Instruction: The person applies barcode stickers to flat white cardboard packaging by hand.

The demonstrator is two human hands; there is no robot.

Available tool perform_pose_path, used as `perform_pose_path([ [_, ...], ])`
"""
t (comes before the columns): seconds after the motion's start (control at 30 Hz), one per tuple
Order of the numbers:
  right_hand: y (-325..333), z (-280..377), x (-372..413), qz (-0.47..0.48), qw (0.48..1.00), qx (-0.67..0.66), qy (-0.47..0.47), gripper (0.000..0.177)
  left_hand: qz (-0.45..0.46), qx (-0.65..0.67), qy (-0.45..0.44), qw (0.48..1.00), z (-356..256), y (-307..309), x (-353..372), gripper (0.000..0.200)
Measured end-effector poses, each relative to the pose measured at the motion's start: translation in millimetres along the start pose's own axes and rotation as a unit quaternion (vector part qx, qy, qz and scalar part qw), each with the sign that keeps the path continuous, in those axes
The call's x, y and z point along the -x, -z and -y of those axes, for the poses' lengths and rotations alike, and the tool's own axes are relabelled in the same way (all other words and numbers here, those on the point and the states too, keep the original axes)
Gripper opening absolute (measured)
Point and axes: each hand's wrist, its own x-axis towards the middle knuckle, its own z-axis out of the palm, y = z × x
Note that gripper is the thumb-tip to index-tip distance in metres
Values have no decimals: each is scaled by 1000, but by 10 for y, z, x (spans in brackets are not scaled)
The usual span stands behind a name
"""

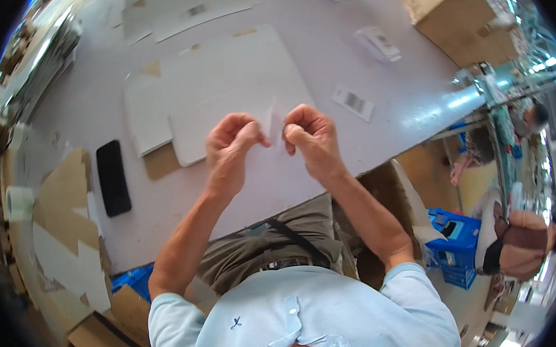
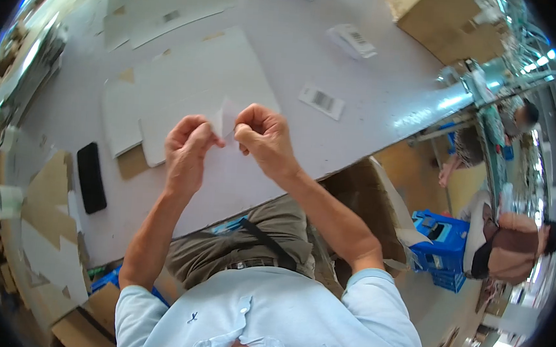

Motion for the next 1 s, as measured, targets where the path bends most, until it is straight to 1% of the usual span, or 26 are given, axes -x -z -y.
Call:
perform_pose_path([
  [0.07,54,0,119,-43,993,-112,-15,6,-42,41,17,998,-10,4,8,7],
  [0.1,118,-28,186,-58,989,-136,-8,5,-34,45,18,998,-23,-9,10,7],
  [0.13,175,-41,266,-62,989,-134,-5,5,-37,50,24,998,-46,-20,15,7],
  [0.2,295,-38,449,-153,969,-192,-27,5,-38,56,30,997,-52,-42,16,6],
  [0.23,383,-54,556,-155,969,-192,-25,5,-41,64,28,997,-40,-46,21,6],
  [0.3,610,-93,810,-206,957,-202,-2,6,-42,72,27,996,-41,-63,41,5],
  [0.4,965,-111,1242,-289,940,-182,-26,7,-41,56,27,997,-56,-95,70,5],
  [0.43,1104,-132,1386,-309,938,-156,-25,6,-38,46,21,998,-58,-98,79,5],
  [0.5,1470,-251,1731,-358,928,-88,-61,6,-37,36,13,999,-67,-109,86,5],
  [0.53,1649,-316,1910,-380,919,-42,-98,6,-40,17,-1,999,-79,-106,79,6],
  [0.57,1795,-414,2073,-402,909,23,-107,8,-47,-4,-15,999,-102,-85,85,7],
  [0.6,1984,-563,2257,-395,903,121,-120,10,-56,-9,-17,998,-137,-80,97,7],
  [0.63,2155,-666,2434,-386,881,199,-185,16,-62,-41,-34,997,-177,-103,108,7],
  [0.67,2319,-736,2610,-343,859,278,-261,23,-69,-73,-51,994,-213,-127,126,7],
  [0.7,2509,-868,2797,-319,825,402,-237,25,-101,-85,-51,990,-237,-152,151,5],
  [0.73,2511,-886,2791,-292,777,519,-205,28,-112,-90,-55,988,-245,-146,192,5],
  [0.77,2543,-922,2718,-280,782,519,-203,28,-130,-130,-84,979,-243,-135,229,4],
  [0.83,2052,-535,2349,-291,815,501,-24,24,-161,-187,-136,959,-214,-120,301,5],
  [0.87,1655,-283,2088,-281,859,427,-26,20,-166,-194,-135,957,-168,-92,318,5],
  [0.9,1250,-78,1809,-271,896,350,-28,17,-163,-254,-213,929,-110,-53,330,7],
  [0.93,994,-21,1601,-229,929,291,-23,13,-157,-311,-291,891,-88,-31,340,11],
  [0.97,712,27,1410,-193,954,228,-30,11,-160,-315,-292,889,-109,-28,347,11],
  [1.0,468,25,1209,-141,964,223,18,10,-148,-407,-366,824,-142,-30,348,15],
])
